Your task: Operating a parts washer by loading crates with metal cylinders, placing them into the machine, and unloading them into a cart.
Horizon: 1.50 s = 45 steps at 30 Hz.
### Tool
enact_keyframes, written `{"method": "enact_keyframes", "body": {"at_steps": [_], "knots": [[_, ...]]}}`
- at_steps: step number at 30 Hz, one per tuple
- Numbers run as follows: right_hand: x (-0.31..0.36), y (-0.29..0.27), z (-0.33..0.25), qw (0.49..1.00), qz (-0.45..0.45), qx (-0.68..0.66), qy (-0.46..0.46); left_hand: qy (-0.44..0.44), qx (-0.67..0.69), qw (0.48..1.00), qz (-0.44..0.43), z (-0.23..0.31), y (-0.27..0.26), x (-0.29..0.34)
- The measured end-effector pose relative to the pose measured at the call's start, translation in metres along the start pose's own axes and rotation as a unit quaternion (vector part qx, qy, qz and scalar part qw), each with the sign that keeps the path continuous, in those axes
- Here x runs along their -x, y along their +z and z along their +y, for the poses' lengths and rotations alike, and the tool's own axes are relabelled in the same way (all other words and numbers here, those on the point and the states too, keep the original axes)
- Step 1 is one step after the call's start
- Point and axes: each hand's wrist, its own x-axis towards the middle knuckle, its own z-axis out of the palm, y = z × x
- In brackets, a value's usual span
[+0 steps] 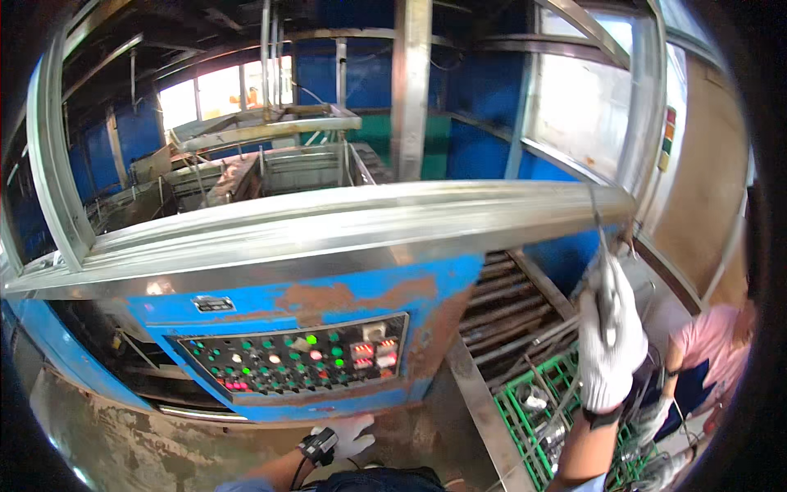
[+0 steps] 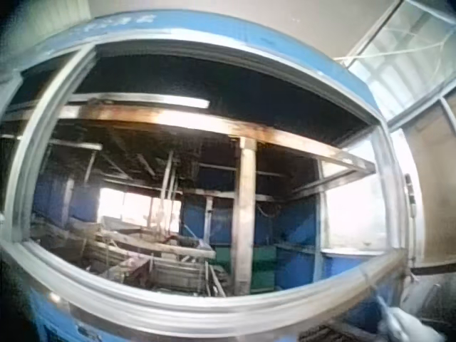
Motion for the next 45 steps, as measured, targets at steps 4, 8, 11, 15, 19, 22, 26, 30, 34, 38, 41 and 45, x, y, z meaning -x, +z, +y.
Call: {"method": "enact_keyframes", "body": {"at_steps": [4, 8, 11, 15, 19, 22, 26, 30, 34, 38, 41, 45], "knots": [[-0.085, 0.096, -0.070, 0.991, -0.038, -0.105, -0.074, -0.054, 0.031, 0.993, 0.104, -0.051, -0.012, 0.032], [-0.132, 0.179, -0.140, 0.963, 0.038, -0.108, -0.245, -0.122, 0.017, 0.983, 0.136, -0.074, -0.012, 0.056], [-0.138, 0.227, -0.181, 0.957, -0.076, -0.090, -0.266, -0.145, 0.081, 0.976, 0.144, -0.085, 0.006, 0.062], [-0.125, 0.261, -0.197, 0.944, -0.228, -0.070, -0.229, -0.091, 0.068, 0.978, 0.173, -0.110, 0.042, 0.057], [-0.113, 0.253, -0.181, 0.964, -0.202, -0.029, -0.168, 0.041, 0.020, 0.951, 0.305, -0.115, 0.051, 0.045], [-0.082, 0.213, -0.158, 0.961, -0.055, -0.142, -0.230, -0.047, 0.037, 0.996, 0.068, -0.090, 0.016, 0.019], [-0.015, 0.130, -0.103, 0.963, -0.073, -0.205, -0.163, 0.065, -0.010, 0.998, 0.010, -0.010, -0.042, -0.028], [0.045, 0.029, -0.008, 0.989, -0.134, -0.020, -0.051, 0.080, 0.083, 0.993, -0.030, 0.087, -0.063, -0.054], [0.121, -0.100, 0.089, 0.947, -0.185, 0.237, 0.116, 0.239, -0.044, 0.966, -0.091, 0.175, -0.043, -0.098], [0.217, -0.213, 0.151, 0.777, -0.286, 0.461, 0.321, 0.492, -0.015, 0.870, 0.010, 0.281, 0.019, -0.128], [0.285, -0.258, 0.169, 0.701, -0.357, 0.490, 0.376, 0.555, -0.081, 0.828, -0.001, 0.361, 0.069, -0.157], [0.337, -0.271, 0.174, 0.837, -0.250, 0.377, 0.309, 0.531, -0.131, 0.832, -0.092, 0.436, 0.136, -0.198]]}}
